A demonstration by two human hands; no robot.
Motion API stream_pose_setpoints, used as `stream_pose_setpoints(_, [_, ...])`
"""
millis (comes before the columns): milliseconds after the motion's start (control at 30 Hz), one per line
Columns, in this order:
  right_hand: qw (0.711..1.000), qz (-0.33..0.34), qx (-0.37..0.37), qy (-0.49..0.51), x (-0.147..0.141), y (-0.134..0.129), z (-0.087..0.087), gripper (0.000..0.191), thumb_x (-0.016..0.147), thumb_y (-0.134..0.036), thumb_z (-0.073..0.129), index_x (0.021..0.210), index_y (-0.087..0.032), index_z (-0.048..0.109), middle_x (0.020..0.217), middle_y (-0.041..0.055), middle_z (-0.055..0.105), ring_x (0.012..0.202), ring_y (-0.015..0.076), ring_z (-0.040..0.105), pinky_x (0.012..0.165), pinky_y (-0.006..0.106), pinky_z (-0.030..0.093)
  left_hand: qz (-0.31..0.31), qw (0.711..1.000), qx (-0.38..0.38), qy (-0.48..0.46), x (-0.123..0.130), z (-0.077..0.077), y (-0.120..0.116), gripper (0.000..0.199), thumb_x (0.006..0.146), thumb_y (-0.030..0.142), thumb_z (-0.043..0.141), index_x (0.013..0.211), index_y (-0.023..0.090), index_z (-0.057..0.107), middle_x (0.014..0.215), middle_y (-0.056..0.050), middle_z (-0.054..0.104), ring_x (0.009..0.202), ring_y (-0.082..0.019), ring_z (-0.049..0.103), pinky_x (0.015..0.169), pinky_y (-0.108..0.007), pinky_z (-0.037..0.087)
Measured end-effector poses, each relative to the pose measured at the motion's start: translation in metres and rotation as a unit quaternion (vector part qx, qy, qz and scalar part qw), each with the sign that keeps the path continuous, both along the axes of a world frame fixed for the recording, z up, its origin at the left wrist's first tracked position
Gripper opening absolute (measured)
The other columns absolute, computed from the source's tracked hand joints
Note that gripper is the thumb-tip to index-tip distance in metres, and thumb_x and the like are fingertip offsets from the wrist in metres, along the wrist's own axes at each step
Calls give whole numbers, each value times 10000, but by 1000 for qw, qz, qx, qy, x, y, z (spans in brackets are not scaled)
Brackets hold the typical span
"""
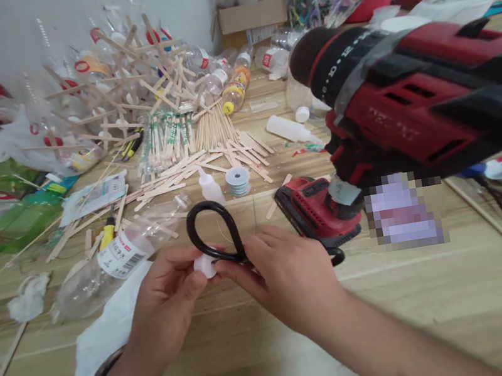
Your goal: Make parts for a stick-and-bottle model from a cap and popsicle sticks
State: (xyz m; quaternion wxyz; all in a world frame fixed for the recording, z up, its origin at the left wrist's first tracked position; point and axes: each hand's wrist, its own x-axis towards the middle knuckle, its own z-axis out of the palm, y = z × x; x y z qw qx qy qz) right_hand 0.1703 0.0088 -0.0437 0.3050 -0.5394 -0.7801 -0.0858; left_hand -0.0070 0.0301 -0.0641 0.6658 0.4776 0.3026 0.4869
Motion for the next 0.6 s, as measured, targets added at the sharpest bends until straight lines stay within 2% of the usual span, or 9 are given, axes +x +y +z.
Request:
stream_pose_setpoints(167, [1000,10,-13,7,-1,1,0,613,1017,-525,305,638,-157,615,499,13,548,455,154,556,460,285,327,-16,998,15,56,-3,3,-1,273,872,273,700,1143,295,699,1027,-1,754,951,-155,695,820,-240,571])
stream_pose_setpoints(300, [999,20,-43,26,-1,0,0,599,1017,-517,311,656,-154,623,509,18,564,455,158,557,453,284,324,-36,997,10,68,-6,2,-2,240,891,281,676,1126,325,703,1005,16,760,911,-137,699,802,-213,564])
stream_pose_setpoints(433, [993,23,-100,59,-1,0,-1,533,997,-512,370,681,-162,618,519,4,566,436,139,505,434,261,300,-35,996,21,82,-7,1,-2,225,899,281,669,1115,342,689,1005,41,753,888,-111,687,790,-183,550])
stream_pose_setpoints(600, [971,5,-204,123,-1,-1,-3,456,933,-503,473,594,-199,497,485,-45,422,422,103,355,410,228,231,-17,990,60,128,-8,2,-3,218,903,285,664,1115,334,678,986,44,732,885,-109,669,782,-175,536])
